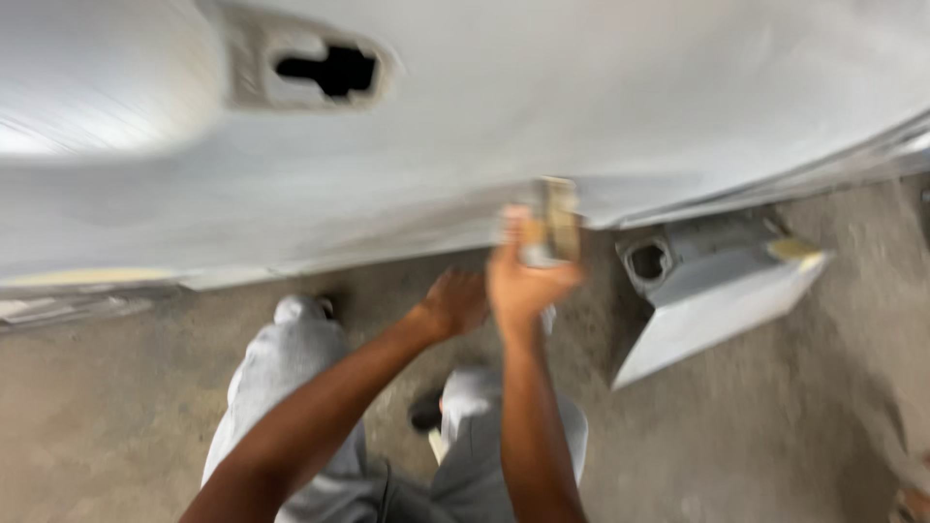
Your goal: The person sands the lower side panel of a white car door using a sanding block. They switch between a sanding block and a sanding sheet, then wipe the surface with their hand to remove dust.
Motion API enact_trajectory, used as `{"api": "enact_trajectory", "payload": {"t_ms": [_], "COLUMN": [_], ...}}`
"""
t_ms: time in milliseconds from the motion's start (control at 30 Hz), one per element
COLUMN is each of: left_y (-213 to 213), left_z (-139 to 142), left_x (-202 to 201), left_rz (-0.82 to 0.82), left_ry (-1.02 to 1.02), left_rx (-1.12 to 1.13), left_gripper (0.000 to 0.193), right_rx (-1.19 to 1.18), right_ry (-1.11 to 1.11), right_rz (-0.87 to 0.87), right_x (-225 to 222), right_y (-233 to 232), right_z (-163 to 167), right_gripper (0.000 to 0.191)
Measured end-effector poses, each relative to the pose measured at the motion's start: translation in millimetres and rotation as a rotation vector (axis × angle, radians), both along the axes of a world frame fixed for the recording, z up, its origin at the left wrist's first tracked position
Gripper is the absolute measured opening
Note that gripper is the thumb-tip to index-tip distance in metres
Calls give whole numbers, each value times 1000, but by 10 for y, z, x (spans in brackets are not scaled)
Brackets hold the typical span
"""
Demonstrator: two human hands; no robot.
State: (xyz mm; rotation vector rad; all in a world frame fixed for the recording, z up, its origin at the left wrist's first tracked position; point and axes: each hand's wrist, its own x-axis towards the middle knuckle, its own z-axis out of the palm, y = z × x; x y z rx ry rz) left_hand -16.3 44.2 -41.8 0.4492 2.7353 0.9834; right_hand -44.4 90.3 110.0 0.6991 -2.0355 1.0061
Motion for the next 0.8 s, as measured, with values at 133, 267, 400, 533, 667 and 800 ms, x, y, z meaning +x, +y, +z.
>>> {"api": "enact_trajectory", "payload": {"t_ms": [133,267,400,533,667,800], "left_y": [115,-66,-131,174,329,186], "left_z": [-25,-141,-97,12,-42,-121], "left_x": [87,197,135,67,101,49], "left_rz": [-8,81,83,-44,32,21], "left_ry": [59,31,98,-16,164,-35], "left_rx": [-20,30,-59,-103,-45,-73], "left_gripper": [30,38,32,28,34,37], "right_rx": [190,-539,-416,-85,160,-467], "right_ry": [12,-349,-251,-193,290,-395], "right_rz": [12,-35,-170,70,-282,-134], "right_x": [-210,-1097,-885,-231,-675,-1183], "right_y": [419,1081,840,454,838,1121], "right_z": [-199,-97,-129,-460,-506,-232], "right_gripper": [25,55,45,45,43,31]}}
